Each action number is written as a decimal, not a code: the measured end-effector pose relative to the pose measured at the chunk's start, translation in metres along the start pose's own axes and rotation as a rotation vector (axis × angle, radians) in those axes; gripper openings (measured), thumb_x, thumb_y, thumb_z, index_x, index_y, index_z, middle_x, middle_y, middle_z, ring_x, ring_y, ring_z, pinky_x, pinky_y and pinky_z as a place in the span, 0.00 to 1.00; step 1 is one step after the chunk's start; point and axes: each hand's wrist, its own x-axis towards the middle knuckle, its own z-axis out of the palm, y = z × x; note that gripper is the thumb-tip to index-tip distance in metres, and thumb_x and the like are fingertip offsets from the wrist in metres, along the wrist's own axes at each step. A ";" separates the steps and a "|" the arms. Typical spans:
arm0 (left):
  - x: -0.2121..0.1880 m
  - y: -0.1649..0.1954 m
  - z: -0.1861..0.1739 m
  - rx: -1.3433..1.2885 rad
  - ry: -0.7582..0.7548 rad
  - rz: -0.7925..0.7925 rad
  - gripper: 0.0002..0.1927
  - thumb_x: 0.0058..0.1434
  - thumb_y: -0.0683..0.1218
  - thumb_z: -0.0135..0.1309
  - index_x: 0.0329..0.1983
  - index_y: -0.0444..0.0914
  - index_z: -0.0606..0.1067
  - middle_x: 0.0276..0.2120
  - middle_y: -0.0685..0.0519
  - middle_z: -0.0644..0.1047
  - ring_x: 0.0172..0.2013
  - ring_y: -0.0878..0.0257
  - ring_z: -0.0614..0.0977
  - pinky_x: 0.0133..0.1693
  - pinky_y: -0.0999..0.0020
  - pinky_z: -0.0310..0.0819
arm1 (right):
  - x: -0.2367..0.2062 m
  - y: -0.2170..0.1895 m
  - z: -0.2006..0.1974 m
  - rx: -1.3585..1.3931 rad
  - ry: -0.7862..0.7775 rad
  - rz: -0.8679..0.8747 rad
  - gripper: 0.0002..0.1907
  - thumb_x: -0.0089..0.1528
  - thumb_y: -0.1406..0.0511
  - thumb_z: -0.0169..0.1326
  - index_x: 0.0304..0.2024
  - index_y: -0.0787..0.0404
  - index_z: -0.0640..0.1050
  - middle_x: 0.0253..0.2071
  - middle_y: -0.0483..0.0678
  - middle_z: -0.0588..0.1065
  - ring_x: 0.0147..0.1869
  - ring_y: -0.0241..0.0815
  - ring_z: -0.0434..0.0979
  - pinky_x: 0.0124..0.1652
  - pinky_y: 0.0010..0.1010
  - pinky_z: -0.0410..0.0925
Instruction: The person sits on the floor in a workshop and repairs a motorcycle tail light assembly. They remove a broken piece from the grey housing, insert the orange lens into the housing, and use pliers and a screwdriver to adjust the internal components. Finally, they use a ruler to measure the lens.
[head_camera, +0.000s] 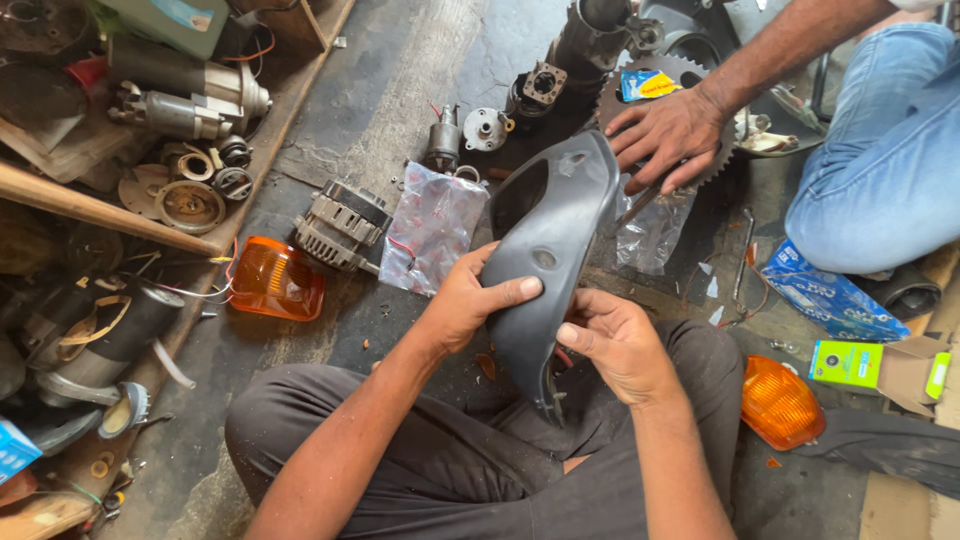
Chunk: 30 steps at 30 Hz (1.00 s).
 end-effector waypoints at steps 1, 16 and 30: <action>-0.001 0.000 0.001 0.005 0.009 0.004 0.27 0.57 0.46 0.66 0.57 0.31 0.75 0.45 0.50 0.81 0.43 0.66 0.82 0.48 0.68 0.78 | -0.001 0.001 0.003 0.011 0.008 -0.011 0.20 0.62 0.71 0.61 0.56 0.75 0.77 0.45 0.53 0.79 0.43 0.38 0.78 0.41 0.28 0.70; -0.007 -0.002 0.004 -0.032 -0.026 0.025 0.28 0.57 0.46 0.67 0.57 0.30 0.75 0.46 0.50 0.81 0.44 0.66 0.81 0.49 0.69 0.77 | -0.013 0.008 0.013 0.057 0.004 -0.034 0.23 0.60 0.70 0.61 0.58 0.71 0.74 0.47 0.50 0.79 0.44 0.34 0.77 0.42 0.25 0.69; -0.007 -0.007 0.006 0.065 0.072 0.027 0.27 0.56 0.49 0.68 0.54 0.30 0.76 0.42 0.51 0.82 0.40 0.66 0.82 0.44 0.70 0.79 | -0.017 0.014 0.025 -0.036 0.216 -0.133 0.14 0.62 0.69 0.62 0.48 0.67 0.74 0.42 0.49 0.79 0.43 0.33 0.77 0.42 0.26 0.69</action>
